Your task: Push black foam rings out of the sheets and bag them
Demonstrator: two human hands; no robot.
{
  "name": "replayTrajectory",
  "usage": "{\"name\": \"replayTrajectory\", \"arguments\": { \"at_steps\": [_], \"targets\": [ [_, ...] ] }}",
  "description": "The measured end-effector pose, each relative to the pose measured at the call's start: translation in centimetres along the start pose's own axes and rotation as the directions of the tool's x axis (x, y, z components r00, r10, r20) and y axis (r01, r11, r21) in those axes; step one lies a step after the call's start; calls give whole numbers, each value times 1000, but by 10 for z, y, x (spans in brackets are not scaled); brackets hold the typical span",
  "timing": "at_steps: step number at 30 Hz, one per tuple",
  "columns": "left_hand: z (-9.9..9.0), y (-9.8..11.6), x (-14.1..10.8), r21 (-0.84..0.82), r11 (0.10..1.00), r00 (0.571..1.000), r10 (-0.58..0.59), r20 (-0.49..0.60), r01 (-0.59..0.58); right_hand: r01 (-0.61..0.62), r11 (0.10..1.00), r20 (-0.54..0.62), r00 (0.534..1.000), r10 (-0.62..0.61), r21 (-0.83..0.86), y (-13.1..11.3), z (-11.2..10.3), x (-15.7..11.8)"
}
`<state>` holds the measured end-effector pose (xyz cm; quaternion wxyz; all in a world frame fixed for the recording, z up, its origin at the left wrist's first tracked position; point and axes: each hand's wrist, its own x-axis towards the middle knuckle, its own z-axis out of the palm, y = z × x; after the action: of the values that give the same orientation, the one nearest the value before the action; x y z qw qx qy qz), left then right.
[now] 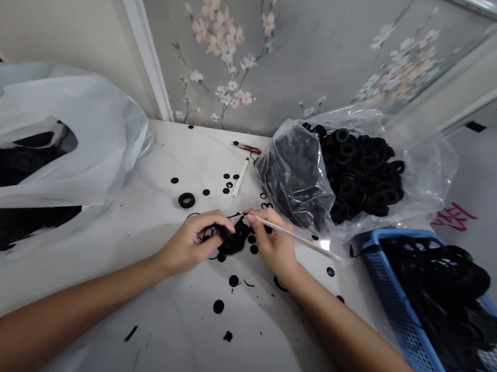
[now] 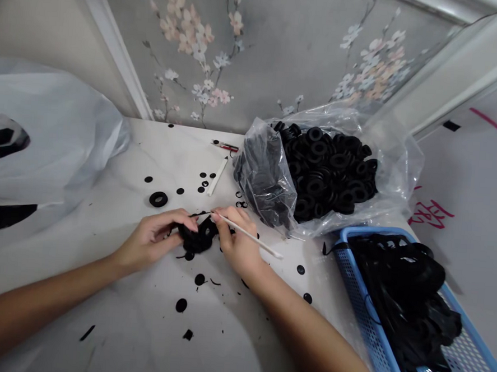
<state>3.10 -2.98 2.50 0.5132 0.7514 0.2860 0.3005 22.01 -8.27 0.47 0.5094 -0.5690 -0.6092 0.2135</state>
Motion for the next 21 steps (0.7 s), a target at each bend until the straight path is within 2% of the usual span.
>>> {"name": "replayTrajectory", "arguments": {
  "at_steps": [4, 6, 8, 11, 12, 13, 14, 15, 16, 17, 18, 19, 21],
  "targets": [
    [-2, -10, 1, 204, 974, 974, 134, -184, -96, -128, 982, -57, 989, 137, 140, 4, 0, 0],
    [-2, -12, -4, 211, 961, 941, 231, -248, -181, -190, 964, -48, 978, 203, 186, 6, 3, -1],
    [-3, -10, -12, 153, 932, 898, 358, -257, -328, -226, 948, -23, 971, 237, 223, 8, 5, 0],
    [-6, -3, -20, 64, 814, 772, 570, -281, -577, -241, 946, -45, 966, 256, 216, 10, 5, 1],
    [-6, -1, -20, 48, 785, 750, 607, -262, -618, -236, 951, -63, 966, 252, 200, 9, 4, 1],
    [-7, 1, -20, 40, 787, 760, 606, -235, -615, -225, 957, -75, 967, 242, 184, 8, 3, 1],
    [-7, 3, -19, 36, 832, 811, 548, -205, -553, -201, 965, -84, 972, 218, 169, 6, 2, 1],
    [-6, 4, -17, 27, 904, 888, 425, -174, -428, -167, 975, -95, 979, 182, 147, 4, 2, 0],
    [-6, 5, -14, 1, 967, 953, 253, -164, -256, -127, 985, -109, 984, 141, 120, 2, 1, 0],
    [-5, 5, -11, -39, 996, 985, 67, -161, -75, -90, 991, -122, 987, 102, 98, 0, 1, -1],
    [-4, 4, -8, -82, 994, 985, -81, -151, 69, -65, 994, -128, 989, 76, 86, -1, 1, -3],
    [-4, 4, -6, -116, 979, 975, -180, -130, 166, -54, 995, -124, 990, 65, 89, -2, 1, -4],
    [-2, 3, -3, -144, 963, 965, -243, -94, 228, -85, 987, -63, 993, 95, 139, -4, 1, -7]
  ]
}}
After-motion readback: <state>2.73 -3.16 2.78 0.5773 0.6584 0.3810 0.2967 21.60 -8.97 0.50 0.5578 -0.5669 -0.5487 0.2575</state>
